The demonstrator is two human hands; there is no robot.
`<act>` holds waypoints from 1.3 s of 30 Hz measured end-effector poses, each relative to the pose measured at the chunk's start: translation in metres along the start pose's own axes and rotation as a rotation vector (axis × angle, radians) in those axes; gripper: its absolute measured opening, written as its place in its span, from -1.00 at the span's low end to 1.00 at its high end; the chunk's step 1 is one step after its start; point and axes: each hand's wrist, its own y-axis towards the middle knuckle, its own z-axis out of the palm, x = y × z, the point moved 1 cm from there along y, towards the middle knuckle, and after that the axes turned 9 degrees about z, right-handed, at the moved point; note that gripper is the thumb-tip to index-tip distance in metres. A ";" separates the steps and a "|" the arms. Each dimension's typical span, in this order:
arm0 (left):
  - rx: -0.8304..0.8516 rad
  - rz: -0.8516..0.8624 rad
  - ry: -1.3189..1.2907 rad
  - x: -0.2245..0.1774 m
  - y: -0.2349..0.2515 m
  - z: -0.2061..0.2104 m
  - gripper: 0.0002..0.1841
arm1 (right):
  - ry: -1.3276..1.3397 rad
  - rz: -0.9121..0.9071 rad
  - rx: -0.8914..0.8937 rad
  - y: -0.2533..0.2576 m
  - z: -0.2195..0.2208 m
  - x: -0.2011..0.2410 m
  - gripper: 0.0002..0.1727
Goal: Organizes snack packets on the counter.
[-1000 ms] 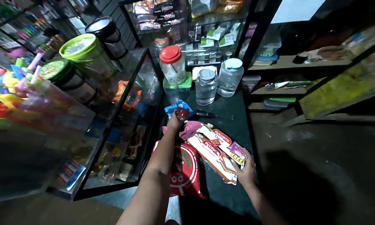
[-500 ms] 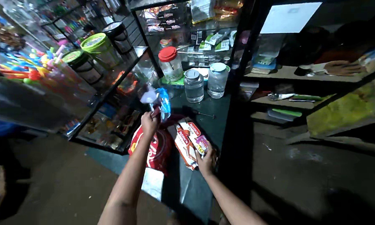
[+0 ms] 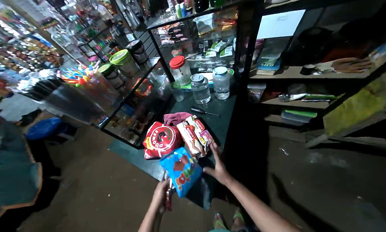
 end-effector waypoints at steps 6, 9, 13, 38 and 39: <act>0.478 -0.077 0.058 0.007 -0.053 0.044 -0.67 | 0.147 0.014 0.737 -0.051 -0.015 0.074 0.35; 0.450 -0.108 -0.033 0.009 -0.068 0.061 -0.73 | 0.144 -0.032 0.878 -0.042 -0.026 0.095 0.16; 0.427 -0.139 -0.122 0.009 -0.078 0.095 -0.78 | 0.142 -0.091 0.977 -0.033 -0.061 0.105 -0.20; 0.205 0.020 -1.037 -0.010 -0.037 0.333 -0.19 | -0.146 -0.707 0.621 0.075 -0.208 0.062 -0.66; 0.190 0.010 -1.079 -0.012 -0.030 0.331 -0.21 | -0.141 -0.750 0.649 0.079 -0.205 0.060 -0.65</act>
